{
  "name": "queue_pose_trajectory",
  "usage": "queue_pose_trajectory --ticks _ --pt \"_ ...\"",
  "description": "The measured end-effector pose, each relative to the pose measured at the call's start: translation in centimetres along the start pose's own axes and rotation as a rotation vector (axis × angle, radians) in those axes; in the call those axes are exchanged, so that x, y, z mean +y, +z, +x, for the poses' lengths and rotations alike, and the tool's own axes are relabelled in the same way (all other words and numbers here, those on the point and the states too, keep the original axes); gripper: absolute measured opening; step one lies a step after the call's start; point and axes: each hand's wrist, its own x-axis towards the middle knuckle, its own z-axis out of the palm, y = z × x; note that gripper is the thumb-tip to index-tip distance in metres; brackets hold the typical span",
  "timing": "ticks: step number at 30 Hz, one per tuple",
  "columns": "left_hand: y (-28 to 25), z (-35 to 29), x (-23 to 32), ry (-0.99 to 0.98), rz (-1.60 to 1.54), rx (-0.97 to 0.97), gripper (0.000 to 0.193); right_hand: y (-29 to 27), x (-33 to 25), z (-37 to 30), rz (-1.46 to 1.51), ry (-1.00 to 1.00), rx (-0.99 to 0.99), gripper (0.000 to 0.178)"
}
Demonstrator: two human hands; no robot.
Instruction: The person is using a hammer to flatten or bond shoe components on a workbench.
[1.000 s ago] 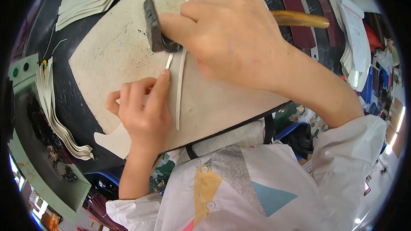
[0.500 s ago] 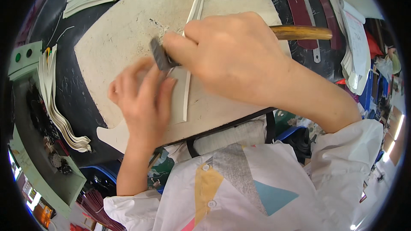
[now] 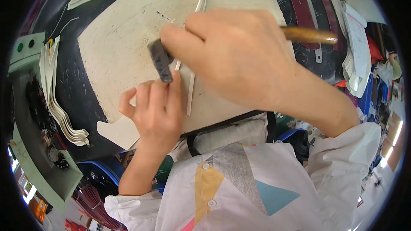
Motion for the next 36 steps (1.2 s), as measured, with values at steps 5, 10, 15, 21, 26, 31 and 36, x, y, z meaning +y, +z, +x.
queue_pose_trajectory --ticks 5,10,15,21,26,31,36 --pt "-0.6 -1.2 -1.7 -0.05 -0.229 -0.045 0.027 0.7 0.1 -0.3 0.011 -0.019 -0.022 0.051" --pt "-1.1 -1.7 -2.3 -0.077 -0.28 -0.078 0.026 0.7 -1.8 -0.8 0.096 -0.018 -0.07 0.049" --pt "-1.5 -2.2 -2.3 -0.038 -0.281 -0.051 0.034 0.5 -1.4 0.1 0.021 -0.061 -0.055 0.056" --pt "-1.2 -3.8 -5.5 0.091 -0.561 -0.068 0.038 0.3 -1.6 -0.3 0.032 -0.074 -0.119 0.048" --pt "-3.3 -1.4 -5.8 0.227 -0.474 -0.286 0.041 0.2 -2.4 -0.7 0.108 -0.117 -0.149 0.048" --pt "-1.1 1.8 -4.7 0.021 -0.588 -0.209 0.04 -0.9 1.8 0.5 0.006 -0.024 0.128 0.033" --pt "3.2 6.8 -1.7 0.081 -0.451 -0.034 0.041 0.3 5.6 -1.3 -0.055 0.043 0.176 0.031"
